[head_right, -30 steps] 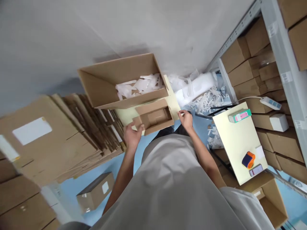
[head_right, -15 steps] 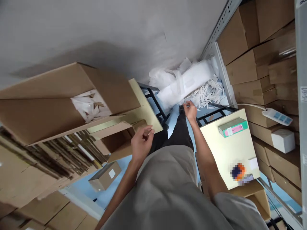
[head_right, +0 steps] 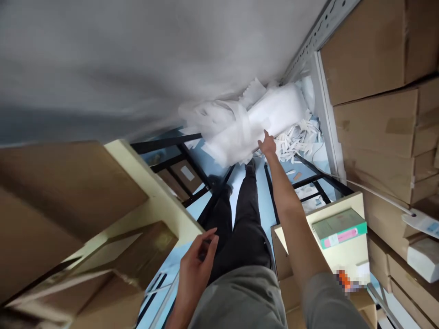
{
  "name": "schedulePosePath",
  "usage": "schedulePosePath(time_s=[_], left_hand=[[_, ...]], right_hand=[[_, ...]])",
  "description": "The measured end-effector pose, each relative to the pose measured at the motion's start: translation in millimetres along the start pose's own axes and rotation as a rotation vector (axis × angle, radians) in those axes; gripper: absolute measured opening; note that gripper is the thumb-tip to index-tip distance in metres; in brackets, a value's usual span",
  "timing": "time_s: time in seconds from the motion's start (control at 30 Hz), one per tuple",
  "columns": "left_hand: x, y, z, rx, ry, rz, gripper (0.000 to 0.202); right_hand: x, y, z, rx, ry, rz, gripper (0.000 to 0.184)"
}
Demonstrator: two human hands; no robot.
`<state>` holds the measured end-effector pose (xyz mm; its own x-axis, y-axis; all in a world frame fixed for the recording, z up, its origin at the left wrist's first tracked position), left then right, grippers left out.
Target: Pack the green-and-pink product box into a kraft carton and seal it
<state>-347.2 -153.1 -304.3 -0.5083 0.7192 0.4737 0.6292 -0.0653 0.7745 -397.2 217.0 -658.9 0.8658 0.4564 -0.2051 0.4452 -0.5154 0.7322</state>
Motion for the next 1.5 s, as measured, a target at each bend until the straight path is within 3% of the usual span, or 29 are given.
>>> schedulePosePath(time_s=[0.13,0.27,0.4,0.5,0.63,0.73,0.83,0.97,1.13,1.23,1.3,1.4,1.5], left_hand=[[-28,-14,12.5,-0.043,-0.008,-0.106,0.066],[-60,-25,17.1,-0.061,-0.003,-0.196,0.06],[-76,-30,20.6,-0.054,0.006,-0.24,0.054],[-71,-30,21.7,-0.029,0.012,-0.21,0.054],[-51,-26,15.8,-0.071,0.025,-0.106,0.045],[-33,-17,4.2,-0.111,0.04,-0.017,0.04],[-12,-1,-16.4,-0.134,0.087,0.105,0.037],[7,23,-62.5,-0.173,0.266,0.203,0.04],[17,54,-133.8,-0.112,0.438,0.333,0.045],[6,71,-169.5,-0.083,0.469,0.44,0.046],[-14,76,-189.2,-0.096,0.481,0.503,0.043],[-60,73,-215.5,-0.085,0.464,0.559,0.036],[-112,61,-237.6,-0.05,0.338,0.535,0.028]], right_hand=[[-6,-61,30,-0.142,0.02,-0.005,0.094],[-8,-100,56,-0.175,-0.092,0.068,0.102],[-7,-109,71,-0.021,-0.181,0.149,0.068],[-5,-88,68,0.171,-0.319,0.128,0.048],[-8,-20,46,0.335,-0.513,0.183,0.04],[-21,50,25,0.381,-0.675,0.208,0.031],[-42,131,0,0.41,-0.819,0.126,0.035],[-81,256,-35,0.403,-0.947,-0.11,0.053],[-147,422,-60,0.16,-0.948,-0.4,0.051],[-184,501,-57,0.047,-0.841,-0.554,0.045],[-205,537,-45,0.005,-0.729,-0.654,0.041],[-232,567,-17,-0.013,-0.49,-0.791,0.033],[-255,574,18,-0.001,-0.122,-0.9,0.029]])
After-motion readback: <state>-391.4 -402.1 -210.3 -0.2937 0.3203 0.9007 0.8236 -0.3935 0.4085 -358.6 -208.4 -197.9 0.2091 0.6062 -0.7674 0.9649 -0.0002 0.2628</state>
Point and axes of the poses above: each hand's wrist, its own y-axis away from the middle knuckle, its own z-axis out of the palm, x = y × z, the point moved 2 cm from there along -y, towards the middle knuckle, and after that the axes turned 3 degrees about y, right-handed, at the moved point
